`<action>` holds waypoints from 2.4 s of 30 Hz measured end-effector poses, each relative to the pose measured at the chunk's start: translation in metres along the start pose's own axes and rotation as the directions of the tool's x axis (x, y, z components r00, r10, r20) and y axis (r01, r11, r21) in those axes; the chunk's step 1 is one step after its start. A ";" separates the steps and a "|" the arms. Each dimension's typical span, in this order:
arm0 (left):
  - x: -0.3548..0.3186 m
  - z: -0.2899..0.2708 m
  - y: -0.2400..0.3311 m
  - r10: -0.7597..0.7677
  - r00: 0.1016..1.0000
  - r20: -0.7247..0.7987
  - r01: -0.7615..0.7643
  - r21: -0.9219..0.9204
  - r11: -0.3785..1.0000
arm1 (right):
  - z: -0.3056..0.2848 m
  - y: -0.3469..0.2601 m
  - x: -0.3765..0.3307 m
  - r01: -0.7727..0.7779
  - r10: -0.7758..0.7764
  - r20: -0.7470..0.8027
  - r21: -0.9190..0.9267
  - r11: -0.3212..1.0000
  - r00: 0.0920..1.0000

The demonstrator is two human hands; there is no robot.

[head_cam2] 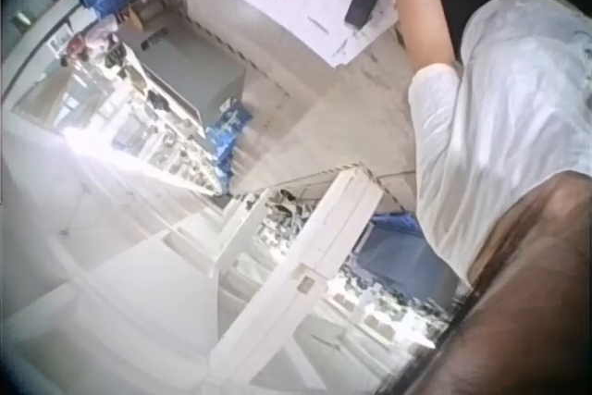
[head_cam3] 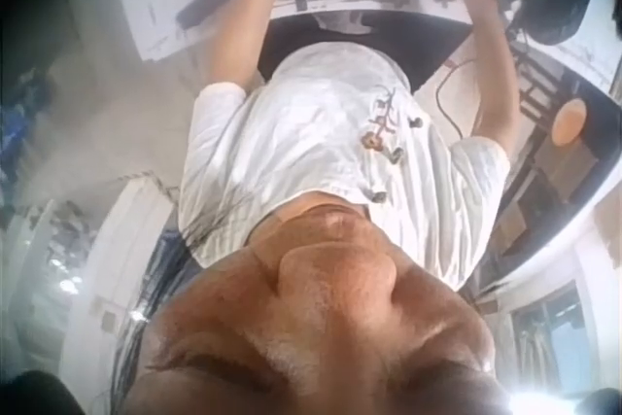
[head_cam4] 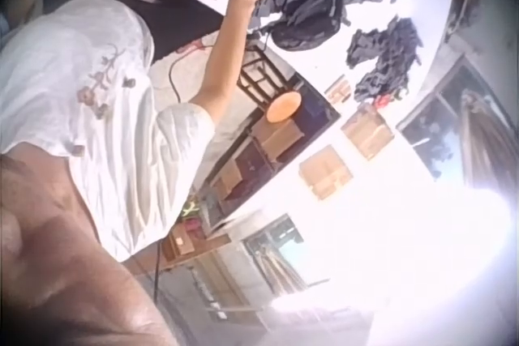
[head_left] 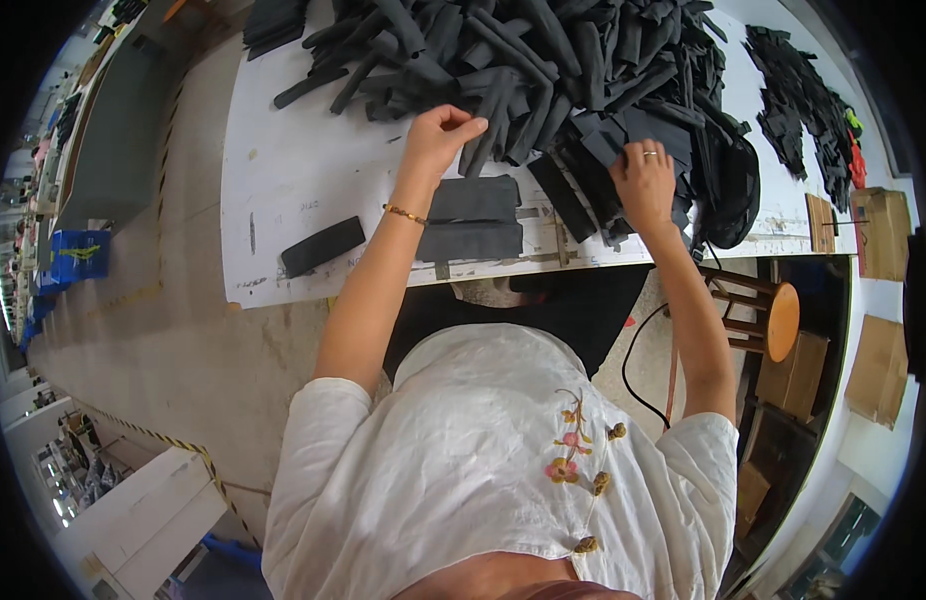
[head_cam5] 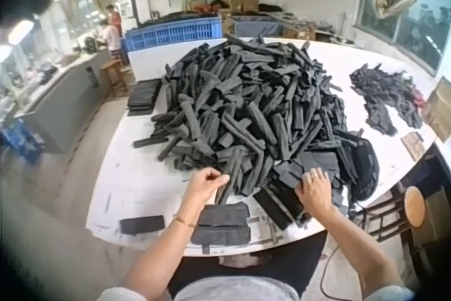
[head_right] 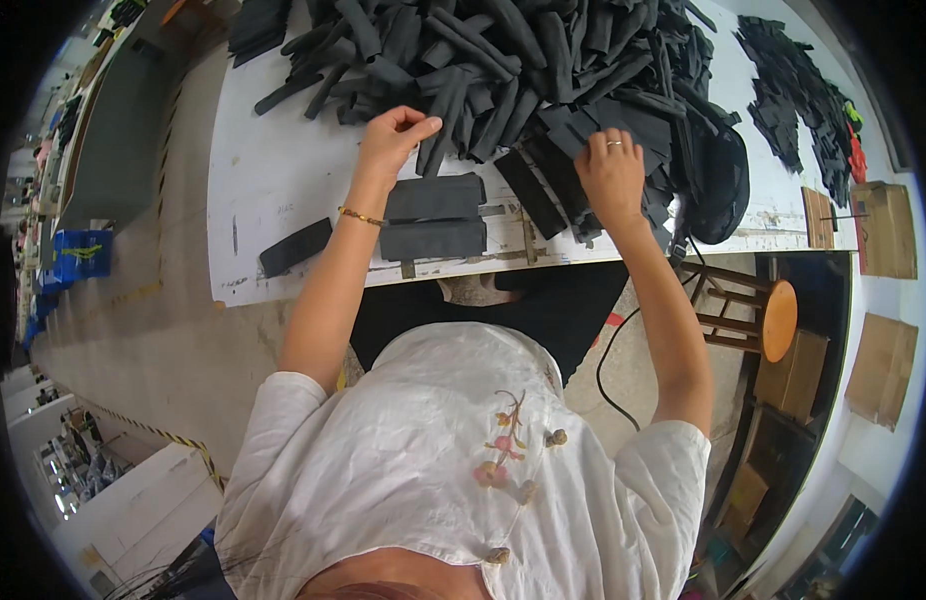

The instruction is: Sorting and stacking grey foam or rubber components on a workbench in a production facility.

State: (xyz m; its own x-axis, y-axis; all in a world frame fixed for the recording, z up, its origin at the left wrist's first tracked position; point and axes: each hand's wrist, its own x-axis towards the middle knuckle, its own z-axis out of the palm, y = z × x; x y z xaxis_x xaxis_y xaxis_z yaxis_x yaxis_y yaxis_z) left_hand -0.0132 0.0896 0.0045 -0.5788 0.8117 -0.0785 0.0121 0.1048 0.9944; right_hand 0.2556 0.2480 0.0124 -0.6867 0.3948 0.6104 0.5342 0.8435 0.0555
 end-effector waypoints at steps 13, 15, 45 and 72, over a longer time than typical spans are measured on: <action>-0.054 -0.035 -0.017 -0.341 0.874 -0.348 -0.041 -0.750 0.661 | -0.042 -0.124 0.027 -0.244 -0.158 0.409 0.765 0.596 0.899; -0.057 -0.039 -0.018 -0.399 0.883 -0.248 -0.052 -0.895 0.443 | -0.039 -0.142 0.021 -0.253 -0.143 0.387 0.798 0.547 0.911; -0.077 -0.047 0.007 -0.311 0.945 -0.103 0.081 -0.846 0.527 | -0.047 -0.166 0.063 0.112 -0.193 0.053 0.657 0.746 0.980; -0.099 -0.009 0.029 0.163 0.973 -0.163 -0.226 -0.813 0.536 | -0.042 -0.179 0.035 0.076 -0.188 0.094 0.677 0.732 0.978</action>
State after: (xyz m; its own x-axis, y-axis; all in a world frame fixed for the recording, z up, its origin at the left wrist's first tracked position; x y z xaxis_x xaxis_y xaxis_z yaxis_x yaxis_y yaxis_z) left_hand 0.0377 0.0070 0.0418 -0.6943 0.7131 0.0968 -0.5260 -0.5947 0.6080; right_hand 0.1563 0.0955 0.0570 -0.8179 0.2616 0.5125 0.0050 0.8939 -0.4483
